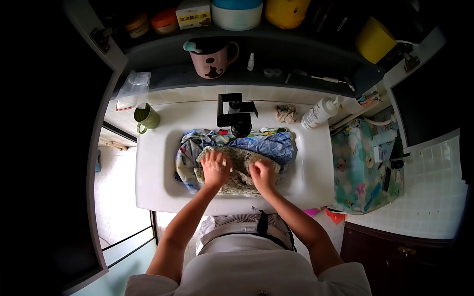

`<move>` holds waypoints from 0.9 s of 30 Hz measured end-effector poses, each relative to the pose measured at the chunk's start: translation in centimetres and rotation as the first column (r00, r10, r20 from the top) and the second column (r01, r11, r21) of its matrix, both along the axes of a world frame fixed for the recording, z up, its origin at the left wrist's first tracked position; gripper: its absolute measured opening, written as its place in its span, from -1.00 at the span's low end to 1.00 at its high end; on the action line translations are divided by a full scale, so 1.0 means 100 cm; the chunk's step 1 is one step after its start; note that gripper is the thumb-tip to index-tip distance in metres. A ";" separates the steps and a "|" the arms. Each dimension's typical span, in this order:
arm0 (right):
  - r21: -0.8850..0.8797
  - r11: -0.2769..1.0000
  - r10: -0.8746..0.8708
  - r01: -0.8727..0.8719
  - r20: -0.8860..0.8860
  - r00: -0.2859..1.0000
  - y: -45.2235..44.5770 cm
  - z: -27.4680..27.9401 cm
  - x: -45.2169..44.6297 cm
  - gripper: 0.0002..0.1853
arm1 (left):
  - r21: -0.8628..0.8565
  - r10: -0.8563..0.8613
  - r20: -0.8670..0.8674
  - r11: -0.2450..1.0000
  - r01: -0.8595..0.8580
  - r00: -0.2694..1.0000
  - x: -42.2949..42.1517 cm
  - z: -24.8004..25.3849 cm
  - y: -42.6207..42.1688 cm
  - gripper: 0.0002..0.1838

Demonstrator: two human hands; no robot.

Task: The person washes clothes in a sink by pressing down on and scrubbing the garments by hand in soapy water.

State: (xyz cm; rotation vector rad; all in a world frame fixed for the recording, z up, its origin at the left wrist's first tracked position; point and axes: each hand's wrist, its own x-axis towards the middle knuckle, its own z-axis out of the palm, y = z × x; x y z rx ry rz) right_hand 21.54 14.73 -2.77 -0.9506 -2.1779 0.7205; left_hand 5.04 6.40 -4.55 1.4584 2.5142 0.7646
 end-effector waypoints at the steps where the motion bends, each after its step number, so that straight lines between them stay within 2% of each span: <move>1: 0.032 0.999 0.003 -0.004 0.040 0.999 0.010 0.003 -0.005 -0.69 | 0.030 0.021 -0.008 0.999 -0.021 1.000 -0.005 0.003 0.005 -0.66; 3: 0.091 0.996 0.006 -0.018 0.125 0.992 0.022 0.009 -0.010 -0.75 | 0.034 0.049 -0.049 0.998 -0.048 0.998 -0.002 -0.003 0.008 -0.56; 5: 0.190 0.981 -0.034 -0.037 0.359 0.933 0.017 -0.006 -0.019 -0.62 | -0.014 0.054 -0.123 0.998 -0.056 0.991 0.008 -0.024 0.017 -0.46; 6: 0.237 0.970 -0.064 -0.055 0.466 0.882 0.017 -0.019 -0.023 -0.52 | -0.125 -0.001 -0.073 0.992 -0.008 0.997 0.013 -0.032 0.015 -0.38; 7: 0.082 0.990 0.045 -0.111 0.569 0.821 0.016 -0.039 -0.021 -0.37 | -0.157 -0.023 -0.085 0.988 0.009 0.996 0.017 -0.043 0.011 -0.36; 9: 0.047 0.988 0.071 -0.146 0.705 0.706 0.006 -0.071 -0.012 -0.32 | -0.225 -0.063 -0.106 0.974 0.038 0.992 0.023 -0.061 0.003 -0.33; 13: 0.145 0.976 0.028 -0.165 0.665 0.746 0.000 -0.085 -0.008 -0.31 | -0.209 -0.065 -0.046 0.976 0.055 0.997 0.020 -0.064 0.001 -0.27; 20: 0.181 0.973 -0.008 -0.145 0.653 0.757 0.008 -0.097 -0.019 -0.30 | -0.240 -0.073 -0.181 0.970 0.028 0.981 0.022 -0.099 0.017 -0.29; 23: 0.192 0.969 -0.010 -0.155 0.658 0.753 0.011 -0.102 -0.022 -0.28 | -0.214 -0.071 -0.141 0.976 0.039 0.987 0.022 -0.126 0.021 -0.30; 24: 0.201 0.967 -0.015 -0.155 0.657 0.754 0.012 -0.102 -0.023 -0.27 | -0.269 -0.077 -0.112 0.962 0.044 0.991 0.022 -0.126 0.022 -0.32; 27: 0.169 0.969 0.004 -0.180 0.720 0.694 0.013 -0.101 -0.027 -0.27 | -0.529 -0.059 0.127 0.841 0.118 0.990 0.019 -0.124 0.031 -0.33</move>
